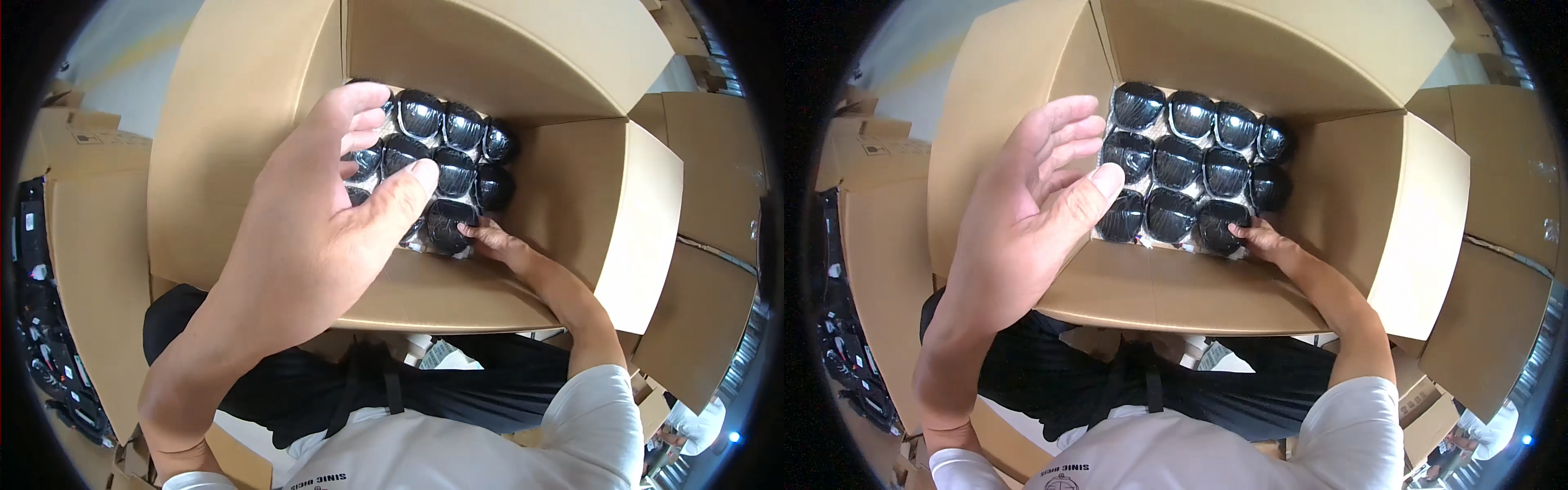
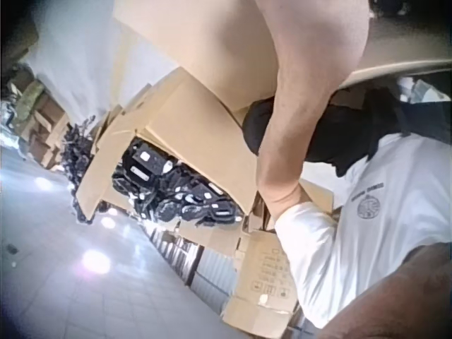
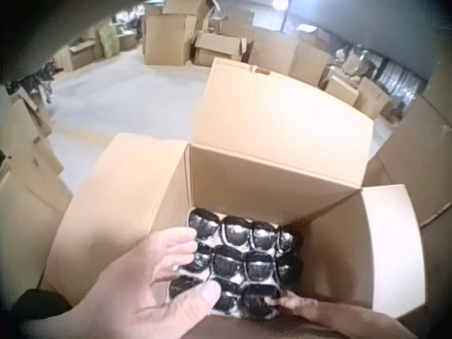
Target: The person sits on the floor in a warehouse and packs black electronic devices into a cardboard box. They transfer items from a large source box to a smaller destination box, arranging them in rows and covering them with bubble wrap.
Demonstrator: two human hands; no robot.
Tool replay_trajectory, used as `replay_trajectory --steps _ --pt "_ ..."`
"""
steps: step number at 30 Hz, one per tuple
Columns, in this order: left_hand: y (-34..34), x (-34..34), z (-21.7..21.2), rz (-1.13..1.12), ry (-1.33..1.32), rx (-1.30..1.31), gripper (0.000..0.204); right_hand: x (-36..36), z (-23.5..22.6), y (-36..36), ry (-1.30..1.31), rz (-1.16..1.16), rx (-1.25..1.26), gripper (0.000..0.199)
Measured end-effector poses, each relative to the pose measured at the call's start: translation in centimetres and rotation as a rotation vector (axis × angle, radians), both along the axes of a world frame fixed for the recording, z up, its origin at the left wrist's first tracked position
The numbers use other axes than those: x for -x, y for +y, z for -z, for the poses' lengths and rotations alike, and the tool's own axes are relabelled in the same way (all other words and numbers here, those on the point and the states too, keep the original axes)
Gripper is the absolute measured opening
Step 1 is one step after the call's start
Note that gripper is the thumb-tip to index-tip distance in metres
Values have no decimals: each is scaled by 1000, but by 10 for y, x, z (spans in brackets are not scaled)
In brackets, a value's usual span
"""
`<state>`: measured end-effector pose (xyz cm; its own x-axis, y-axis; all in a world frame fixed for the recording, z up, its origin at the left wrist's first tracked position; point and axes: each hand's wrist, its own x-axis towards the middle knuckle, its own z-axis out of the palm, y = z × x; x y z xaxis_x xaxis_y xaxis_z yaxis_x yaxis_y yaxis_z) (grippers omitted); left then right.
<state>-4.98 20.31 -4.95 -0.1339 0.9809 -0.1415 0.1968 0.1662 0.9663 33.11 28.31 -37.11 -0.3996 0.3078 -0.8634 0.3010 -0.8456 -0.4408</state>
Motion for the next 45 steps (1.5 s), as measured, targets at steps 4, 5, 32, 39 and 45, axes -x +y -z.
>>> replay_trajectory --steps 4,5,32,39,45 --pt "-11 3 2 -16 -81 -134 51 -27 54 -9 -211 -211 -21 59" --pt "-16 -2 8 -29 -156 -138 52 -18 62 -4 -231 -285 -77 62" --pt "-373 256 -63 -497 1427 -187 20 21 -206 -14 -238 -928 -967 41" --pt "-345 231 -133 -974 859 -390 34 127 -330 -61 -29 -711 -1138 41" --pt "-250 83 -148 -419 512 -412 30 246 -437 -143 572 -623 -1575 103"
